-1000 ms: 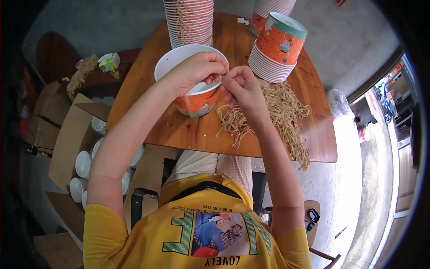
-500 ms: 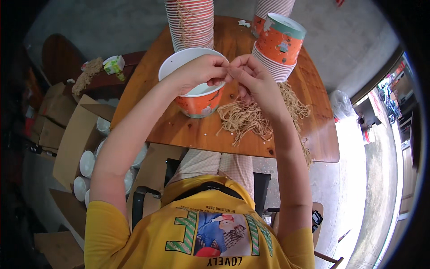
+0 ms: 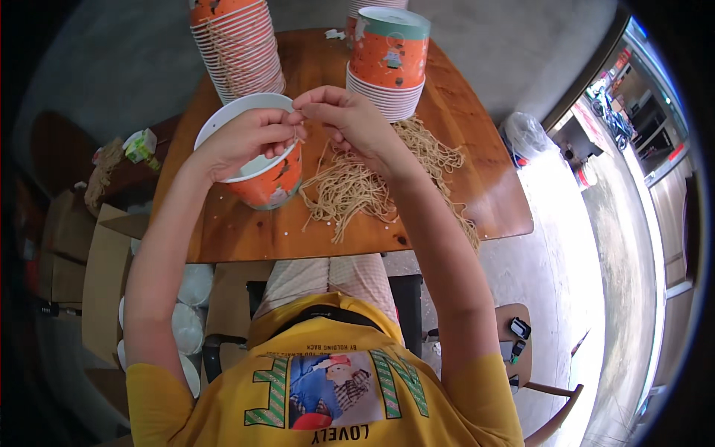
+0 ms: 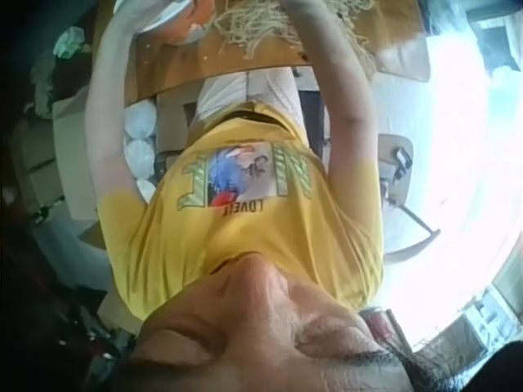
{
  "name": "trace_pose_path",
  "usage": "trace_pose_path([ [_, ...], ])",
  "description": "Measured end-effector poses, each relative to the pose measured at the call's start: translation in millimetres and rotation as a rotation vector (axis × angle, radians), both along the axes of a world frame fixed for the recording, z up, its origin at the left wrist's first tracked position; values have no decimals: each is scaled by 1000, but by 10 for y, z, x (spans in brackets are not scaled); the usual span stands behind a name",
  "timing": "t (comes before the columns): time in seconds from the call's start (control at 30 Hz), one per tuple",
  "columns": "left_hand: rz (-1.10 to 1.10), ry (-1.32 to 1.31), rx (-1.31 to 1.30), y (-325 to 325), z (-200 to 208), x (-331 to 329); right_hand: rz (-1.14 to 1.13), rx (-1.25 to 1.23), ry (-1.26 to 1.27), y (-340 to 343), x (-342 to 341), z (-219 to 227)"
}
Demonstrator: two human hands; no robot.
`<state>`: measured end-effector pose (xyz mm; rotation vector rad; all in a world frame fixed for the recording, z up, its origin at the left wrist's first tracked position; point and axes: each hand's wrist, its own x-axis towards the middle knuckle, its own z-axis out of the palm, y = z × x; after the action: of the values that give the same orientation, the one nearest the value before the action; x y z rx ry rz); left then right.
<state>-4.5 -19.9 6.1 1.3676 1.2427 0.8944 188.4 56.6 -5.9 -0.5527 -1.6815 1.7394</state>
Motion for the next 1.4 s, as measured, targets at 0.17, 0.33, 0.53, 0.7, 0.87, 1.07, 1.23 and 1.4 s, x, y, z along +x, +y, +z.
trace_pose_path([
  [0.17,-14,13,-33,32,-13,-41,11,4,-57,29,51,86],
  [0.33,43,-41,-57,52,-42,-35,29,65,-126,79,110,105],
  [0.53,10,-93,5,108,-105,-47,-145,723,-344,-35,190,56],
  [0.7,133,-77,-2,-1,-21,67,-388,787,-225,-202,17,-281],
  [0.87,104,-76,-51,23,-47,89,-491,695,-240,-409,48,-291],
  [1.07,102,-61,-65,41,-4,93,-450,601,-237,-440,55,-291],
  [1.23,68,-31,-51,-6,4,-11,-366,499,-136,-506,-6,-278],
  [1.4,-1,-154,-116,44,-41,-4,-241,51,34,-491,41,-379],
])
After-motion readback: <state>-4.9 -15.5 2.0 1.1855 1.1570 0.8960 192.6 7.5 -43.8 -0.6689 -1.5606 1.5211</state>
